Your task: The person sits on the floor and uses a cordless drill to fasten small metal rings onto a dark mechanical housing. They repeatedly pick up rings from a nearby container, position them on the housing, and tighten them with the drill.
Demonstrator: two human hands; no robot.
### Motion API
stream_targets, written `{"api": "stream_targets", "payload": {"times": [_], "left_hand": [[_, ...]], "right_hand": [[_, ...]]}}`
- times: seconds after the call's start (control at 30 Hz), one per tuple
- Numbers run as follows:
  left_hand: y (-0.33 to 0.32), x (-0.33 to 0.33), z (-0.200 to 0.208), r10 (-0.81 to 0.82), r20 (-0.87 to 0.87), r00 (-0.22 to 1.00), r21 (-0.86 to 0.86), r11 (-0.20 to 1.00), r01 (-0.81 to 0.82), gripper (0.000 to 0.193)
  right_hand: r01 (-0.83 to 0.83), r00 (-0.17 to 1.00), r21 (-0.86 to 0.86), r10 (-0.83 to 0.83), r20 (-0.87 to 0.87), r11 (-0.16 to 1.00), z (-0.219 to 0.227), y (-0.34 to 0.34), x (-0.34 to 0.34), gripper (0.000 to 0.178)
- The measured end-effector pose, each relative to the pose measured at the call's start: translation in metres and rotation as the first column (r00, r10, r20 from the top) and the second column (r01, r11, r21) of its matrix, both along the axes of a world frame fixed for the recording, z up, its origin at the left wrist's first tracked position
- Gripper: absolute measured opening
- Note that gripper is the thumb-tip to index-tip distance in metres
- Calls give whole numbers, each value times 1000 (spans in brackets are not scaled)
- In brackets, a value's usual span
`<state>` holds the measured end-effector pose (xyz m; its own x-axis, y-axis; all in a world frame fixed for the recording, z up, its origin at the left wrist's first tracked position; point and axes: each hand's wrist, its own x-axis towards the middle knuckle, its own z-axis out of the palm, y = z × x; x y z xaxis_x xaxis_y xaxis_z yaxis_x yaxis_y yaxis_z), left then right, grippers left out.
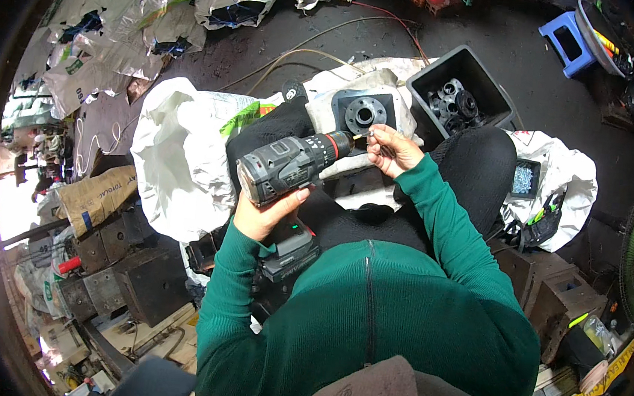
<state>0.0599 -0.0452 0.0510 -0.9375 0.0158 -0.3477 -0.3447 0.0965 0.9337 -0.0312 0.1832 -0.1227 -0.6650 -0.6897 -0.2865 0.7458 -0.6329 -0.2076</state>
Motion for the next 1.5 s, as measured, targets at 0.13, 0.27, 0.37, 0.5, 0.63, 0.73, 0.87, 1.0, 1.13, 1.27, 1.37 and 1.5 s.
{"api": "stream_targets", "payload": {"times": [0.13, 0.27, 0.37, 0.5, 0.63, 0.73, 0.87, 1.0, 1.13, 1.27, 1.37, 1.5], "left_hand": [[6, -5, -2, -29, -1, 1000, -81, 996, 29, 32], [13, -10, 1, -9, -3, 1000, -119, 993, 9, 32], [16, -14, 5, 0, 41, 999, -115, 993, 5, 33], [19, -18, 7, -21, 69, 997, -85, 996, 26, 34], [20, -21, 7, -48, 41, 998, -105, 993, 52, 34], [19, -20, 7, -44, 43, 998, -108, 993, 48, 35], [18, -19, 9, -50, 28, 998, -216, 975, 55, 38], [16, -25, 7, -332, -226, 916, -544, 823, 163, 45], [17, -37, -6, -593, -125, 795, -780, 554, 291, 55], [14, -40, -12, -486, -150, 861, -713, 656, 246, 53], [9, -50, -19, -318, -175, 932, -645, 752, 135, 46], [5, -72, -44, -238, -50, 970, -636, 756, 153, 40]], "right_hand": [[15, 1000, -2, -15, 17, 1000, -5, 3, -3, 15], [30, 999, 3, -30, 27, 1000, -6, 7, -8, 14], [28, 1000, -18, -28, 11, 999, -6, 8, -10, 14], [20, 999, -8, -19, 32, 1000, -7, 7, -10, 14], [17, 996, -100, -9, 87, 995, -11, 4, -11, 13], [16, 991, -175, 8, 135, 984, -13, 0, -10, 14], [15, 989, -207, 16, 145, 978, -14, -3, -9, 14], [-8, 992, -116, 23, 124, 993, -13, -2, -9, 14], [-22, 992, -18, 24, 127, 1000, -17, -4, -6, 18], [62, 994, 172, -76, 77, 983, -35, -1, -6, 26], [265, 933, 719, -359, -23, 643, -57, 7, -20, 25], [290, 926, 872, -346, -151, 395, -87, -2, -43, 31]]}}
